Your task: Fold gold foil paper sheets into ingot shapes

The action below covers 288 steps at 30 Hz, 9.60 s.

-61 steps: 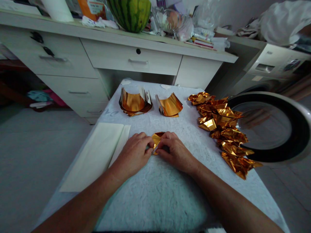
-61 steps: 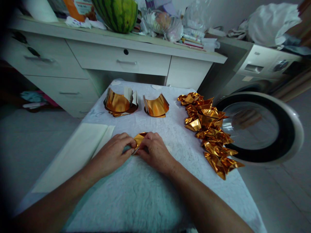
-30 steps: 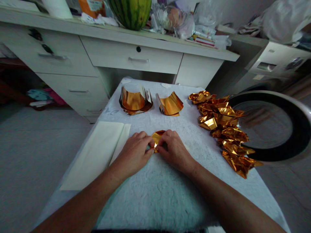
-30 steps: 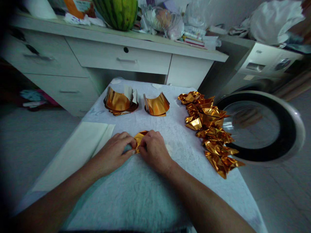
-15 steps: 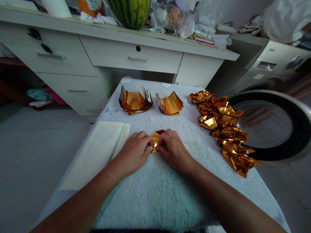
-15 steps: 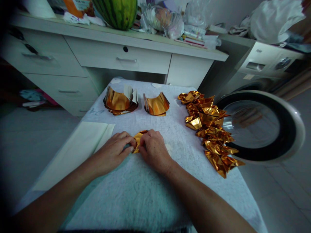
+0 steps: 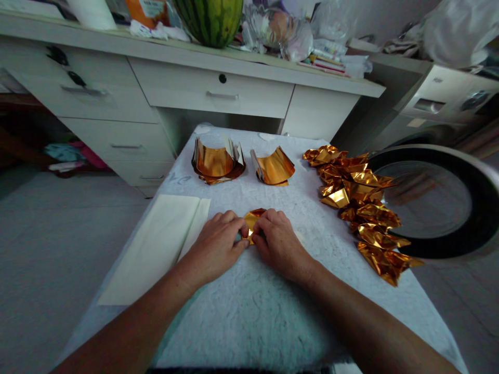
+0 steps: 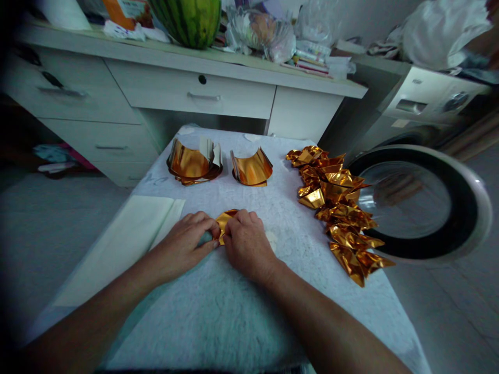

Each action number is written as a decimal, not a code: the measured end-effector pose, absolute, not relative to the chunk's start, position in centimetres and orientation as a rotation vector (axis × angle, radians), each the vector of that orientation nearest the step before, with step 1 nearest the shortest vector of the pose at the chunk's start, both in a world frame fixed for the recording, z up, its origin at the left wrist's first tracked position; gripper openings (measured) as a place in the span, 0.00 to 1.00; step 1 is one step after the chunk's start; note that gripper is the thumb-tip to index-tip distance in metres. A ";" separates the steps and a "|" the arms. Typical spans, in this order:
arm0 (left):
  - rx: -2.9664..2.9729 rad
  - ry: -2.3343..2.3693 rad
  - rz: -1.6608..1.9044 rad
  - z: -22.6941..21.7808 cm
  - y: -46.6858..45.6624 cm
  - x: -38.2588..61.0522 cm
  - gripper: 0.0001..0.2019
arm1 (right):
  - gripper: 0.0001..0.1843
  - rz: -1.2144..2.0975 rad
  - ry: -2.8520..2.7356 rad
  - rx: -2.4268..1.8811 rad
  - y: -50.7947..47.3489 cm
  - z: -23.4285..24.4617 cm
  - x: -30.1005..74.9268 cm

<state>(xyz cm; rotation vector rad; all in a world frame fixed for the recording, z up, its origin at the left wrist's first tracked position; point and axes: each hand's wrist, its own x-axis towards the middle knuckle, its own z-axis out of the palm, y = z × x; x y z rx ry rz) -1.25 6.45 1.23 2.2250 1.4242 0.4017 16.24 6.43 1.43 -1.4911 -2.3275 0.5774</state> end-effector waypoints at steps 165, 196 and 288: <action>2.296 1.265 0.563 1.0 6.0 0.0 0.12 | 0.08 0.861 -2.613 -1.040 8.6 3.6 20.9; 2.256 1.398 0.676 0.8 5.8 1.4 0.07 | 0.06 0.864 -2.331 -1.264 8.3 2.7 20.1; 2.113 1.298 0.589 0.4 6.7 0.0 0.08 | 0.16 0.616 -2.412 -1.586 7.1 2.6 17.9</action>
